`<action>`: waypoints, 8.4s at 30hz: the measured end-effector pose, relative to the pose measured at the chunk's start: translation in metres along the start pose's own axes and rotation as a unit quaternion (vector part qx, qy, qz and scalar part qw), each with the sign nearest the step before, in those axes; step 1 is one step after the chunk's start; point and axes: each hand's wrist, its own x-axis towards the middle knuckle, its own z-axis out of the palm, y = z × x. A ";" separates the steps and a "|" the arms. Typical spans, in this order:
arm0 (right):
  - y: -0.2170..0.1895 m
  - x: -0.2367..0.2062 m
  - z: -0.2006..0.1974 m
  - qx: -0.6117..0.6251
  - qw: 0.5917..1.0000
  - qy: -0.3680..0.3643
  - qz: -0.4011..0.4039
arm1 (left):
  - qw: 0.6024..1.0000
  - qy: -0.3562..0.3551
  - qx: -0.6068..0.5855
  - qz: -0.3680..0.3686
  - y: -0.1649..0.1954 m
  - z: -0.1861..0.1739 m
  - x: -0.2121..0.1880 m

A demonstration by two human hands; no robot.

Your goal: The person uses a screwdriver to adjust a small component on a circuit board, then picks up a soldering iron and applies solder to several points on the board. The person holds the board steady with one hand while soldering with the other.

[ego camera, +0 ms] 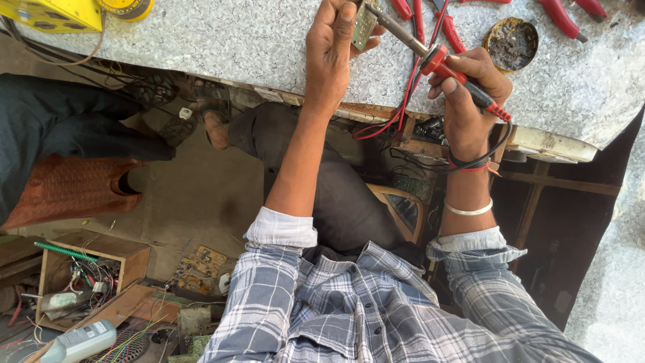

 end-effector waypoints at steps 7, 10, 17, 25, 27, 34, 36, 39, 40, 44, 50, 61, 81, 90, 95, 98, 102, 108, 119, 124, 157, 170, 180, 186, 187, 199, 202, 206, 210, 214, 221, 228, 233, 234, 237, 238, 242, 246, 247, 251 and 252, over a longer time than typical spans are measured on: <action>0.001 -0.001 0.000 0.007 1.000 0.008 -0.003 | 1.000 0.004 -0.005 -0.009 -0.003 0.001 0.000; 0.002 -0.001 0.000 0.025 0.999 0.022 -0.011 | 1.000 0.003 -0.006 -0.011 -0.003 0.000 -0.002; 0.001 -0.001 -0.001 0.015 1.000 0.006 -0.003 | 1.000 0.005 0.002 -0.007 -0.005 -0.001 0.000; 0.000 0.002 0.002 0.006 1.000 0.005 -0.009 | 1.000 0.023 0.019 -0.008 -0.005 0.000 0.000; -0.001 0.001 0.003 -0.004 1.000 0.020 -0.002 | 0.999 0.028 0.016 -0.013 -0.004 -0.001 0.001; -0.014 -0.002 -0.003 -0.083 0.995 0.036 0.044 | 0.997 0.045 0.016 -0.056 0.005 0.005 -0.002; -0.016 -0.001 -0.005 -0.079 0.996 0.028 0.040 | 0.997 0.039 0.019 -0.056 0.008 0.008 -0.003; -0.018 0.000 -0.006 -0.070 0.997 0.018 0.038 | 0.998 0.036 0.010 -0.052 0.011 0.010 -0.003; -0.019 0.000 -0.007 -0.066 0.997 0.014 0.038 | 0.998 0.036 0.010 -0.051 0.012 0.011 -0.003; -0.020 0.001 -0.008 -0.067 0.997 0.004 0.034 | 0.998 0.039 0.027 -0.040 0.013 0.014 -0.004; -0.018 0.000 -0.006 -0.064 0.997 0.009 0.031 | 0.998 0.026 0.031 -0.044 0.014 0.014 -0.005; -0.012 0.001 -0.007 -0.062 0.997 0.019 0.031 | 0.998 -0.029 -0.008 -0.049 0.018 0.012 -0.007; 0.005 -0.001 -0.007 0.066 0.995 0.065 0.031 | 0.997 -0.077 0.009 0.009 0.008 -0.003 -0.004; 0.012 -0.004 -0.013 0.097 0.992 0.073 0.032 | 0.996 -0.086 -0.002 0.007 0.003 -0.006 -0.005; 0.012 -0.004 -0.013 0.095 0.992 0.073 0.035 | 0.996 -0.080 -0.022 0.007 0.001 -0.005 -0.005; 0.011 -0.004 -0.013 0.091 0.993 0.070 0.035 | 0.996 -0.087 -0.023 0.018 0.000 -0.005 -0.004; 0.010 -0.005 -0.013 0.084 0.993 0.070 0.038 | 0.997 -0.080 -0.019 0.014 -0.002 -0.004 -0.005; 0.010 -0.004 -0.012 0.067 0.995 0.069 0.038 | 0.997 -0.072 0.005 0.025 -0.002 -0.004 -0.006; 0.009 -0.005 -0.011 0.048 0.998 0.044 0.026 | 0.997 -0.060 0.020 0.031 -0.005 -0.003 -0.005; 0.008 -0.001 -0.011 -0.026 1.000 0.003 -0.004 | 0.999 -0.047 -0.010 0.005 -0.001 -0.002 -0.006; -0.004 0.001 -0.002 0.008 1.000 0.001 0.005 | 0.998 -0.054 0.008 0.013 0.001 -0.004 -0.006; -0.002 0.001 -0.003 0.030 0.999 0.013 0.014 | 0.998 -0.057 0.020 0.026 -0.001 -0.004 -0.005; 0.000 0.001 -0.003 0.028 0.999 0.025 0.011 | 0.998 -0.059 0.011 0.018 0.000 -0.003 -0.004; 0.000 0.000 -0.003 0.032 0.999 0.031 0.010 | 0.998 -0.056 0.001 0.007 0.002 -0.002 -0.004; 0.000 0.000 -0.003 0.035 0.999 0.032 0.012 | 0.998 -0.057 0.001 0.007 0.002 -0.002 -0.004; 0.000 0.001 -0.004 0.044 0.999 0.027 0.015 | 0.997 -0.060 0.037 0.028 -0.001 -0.002 -0.004; 0.001 0.001 -0.004 0.039 0.999 0.019 0.015 | 0.998 -0.058 0.024 0.025 -0.002 -0.004 -0.004; -0.001 0.002 -0.005 0.015 1.000 -0.003 0.012 | 0.998 -0.056 0.000 0.019 -0.004 -0.005 -0.005; -0.002 0.003 -0.005 0.007 1.000 0.002 0.017 | 0.998 -0.054 0.005 0.020 -0.004 -0.006 -0.004; -0.002 0.003 -0.004 0.001 1.000 -0.005 0.014 | 0.999 -0.051 0.003 0.019 -0.004 -0.006 -0.005; -0.003 0.002 -0.004 0.002 1.000 -0.004 0.014 | 0.999 -0.045 0.008 0.027 -0.005 -0.005 -0.005; -0.004 0.002 -0.002 0.011 1.000 0.001 0.020 | 0.999 -0.045 -0.012 0.026 -0.004 -0.004 -0.006; -0.005 0.000 -0.002 0.031 0.999 0.020 0.019 | 0.998 -0.051 0.004 0.031 -0.001 -0.002 -0.006; -0.004 0.000 -0.002 0.042 0.999 0.025 0.020 | 0.998 -0.051 0.003 0.030 0.000 -0.001 -0.006; -0.002 0.000 -0.002 0.060 0.998 0.026 0.014 | 0.999 -0.049 0.000 0.024 0.002 -0.001 -0.007; -0.002 0.000 -0.002 0.063 0.998 0.025 0.011 | 0.999 -0.049 -0.005 0.020 0.003 -0.001 -0.007; -0.002 -0.001 -0.002 0.065 0.997 0.030 0.014 | 0.998 -0.053 -0.008 0.014 0.005 -0.001 -0.007; -0.001 -0.001 -0.001 0.076 0.997 0.028 0.011 | 0.999 -0.051 -0.007 0.015 0.006 -0.001 -0.008; -0.001 -0.001 -0.001 0.078 0.997 0.028 0.009 | 0.999 -0.050 -0.002 0.016 0.006 0.000 -0.007; -0.001 0.000 -0.002 0.075 0.997 0.029 0.014 | 0.999 -0.045 -0.005 0.011 0.006 0.001 -0.007; -0.001 0.000 -0.002 0.075 0.997 0.029 0.013 | 0.999 -0.045 -0.004 0.010 0.007 0.001 -0.006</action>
